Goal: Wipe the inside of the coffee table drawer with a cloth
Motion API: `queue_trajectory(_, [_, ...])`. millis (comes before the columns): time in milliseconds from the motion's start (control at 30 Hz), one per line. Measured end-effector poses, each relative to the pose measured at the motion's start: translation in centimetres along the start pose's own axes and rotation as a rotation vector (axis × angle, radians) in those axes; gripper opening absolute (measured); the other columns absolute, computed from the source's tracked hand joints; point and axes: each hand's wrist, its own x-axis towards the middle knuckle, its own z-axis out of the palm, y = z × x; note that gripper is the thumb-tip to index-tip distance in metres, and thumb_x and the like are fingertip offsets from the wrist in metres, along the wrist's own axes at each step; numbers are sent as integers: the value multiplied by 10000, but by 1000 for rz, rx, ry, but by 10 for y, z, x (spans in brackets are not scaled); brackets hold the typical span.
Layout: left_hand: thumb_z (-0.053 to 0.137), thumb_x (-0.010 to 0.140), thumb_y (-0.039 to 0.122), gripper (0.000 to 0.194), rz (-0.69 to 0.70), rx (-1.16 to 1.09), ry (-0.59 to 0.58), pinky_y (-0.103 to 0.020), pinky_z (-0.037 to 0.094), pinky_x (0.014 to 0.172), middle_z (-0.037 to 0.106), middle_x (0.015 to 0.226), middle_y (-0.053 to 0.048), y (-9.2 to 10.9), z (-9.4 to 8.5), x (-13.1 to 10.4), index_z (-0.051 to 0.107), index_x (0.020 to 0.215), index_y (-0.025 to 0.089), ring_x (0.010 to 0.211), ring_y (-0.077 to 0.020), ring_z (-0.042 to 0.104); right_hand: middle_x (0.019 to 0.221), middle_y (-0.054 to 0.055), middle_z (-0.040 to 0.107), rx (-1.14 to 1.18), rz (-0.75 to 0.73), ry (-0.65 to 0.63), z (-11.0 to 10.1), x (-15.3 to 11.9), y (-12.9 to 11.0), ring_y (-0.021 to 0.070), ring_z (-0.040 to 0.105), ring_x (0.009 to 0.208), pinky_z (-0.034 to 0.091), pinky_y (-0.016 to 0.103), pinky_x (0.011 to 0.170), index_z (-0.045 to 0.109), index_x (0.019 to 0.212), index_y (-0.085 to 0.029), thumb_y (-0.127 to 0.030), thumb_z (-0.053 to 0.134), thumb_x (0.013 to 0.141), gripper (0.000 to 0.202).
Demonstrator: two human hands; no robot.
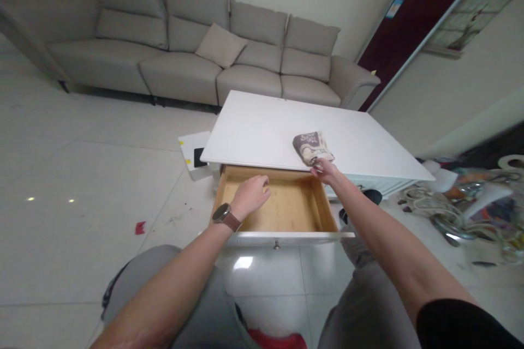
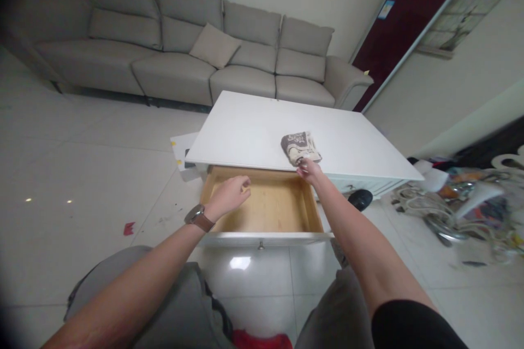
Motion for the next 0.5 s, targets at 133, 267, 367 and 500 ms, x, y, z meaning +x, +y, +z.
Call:
queue_trajectory(133, [584,876,224,210,-12,72,-48,-375,512,850,758,1105,-117,-10,1,1,694,1054,210,1002,-290,707,597,-49,532,-107,7,63,-13,-8,30,125,571,512,454,209,452,493,848,-221,-206,641,804,155])
queue_trajectory(267, [867,620,248,540,3,133,-432,-354,526,887,751,1194,-114,-24,14,-2,712,1138,227,1083,-315,704,671,-26,611,-233,-62,-3,-39,-14,37,119,593,592,465,212,535,563,843,-205,-170,675,723,168])
queue_trajectory(367, [926,484,206,799,35,173,-781,-314,540,858,748,1233,-85,-28,38,-10,692,1247,235,1071,-285,717,742,-2,654,-605,-305,-167,-68,-16,43,136,589,663,485,252,629,631,792,-196,-184,671,697,105])
queue_trajectory(500, [832,592,145,495,177,213,-894,-285,526,733,789,1048,-39,-26,61,-19,769,1075,230,927,-235,733,875,51,710,-1017,-516,-424,-109,-27,64,192,636,773,511,338,779,658,846,-201,-300,616,793,120])
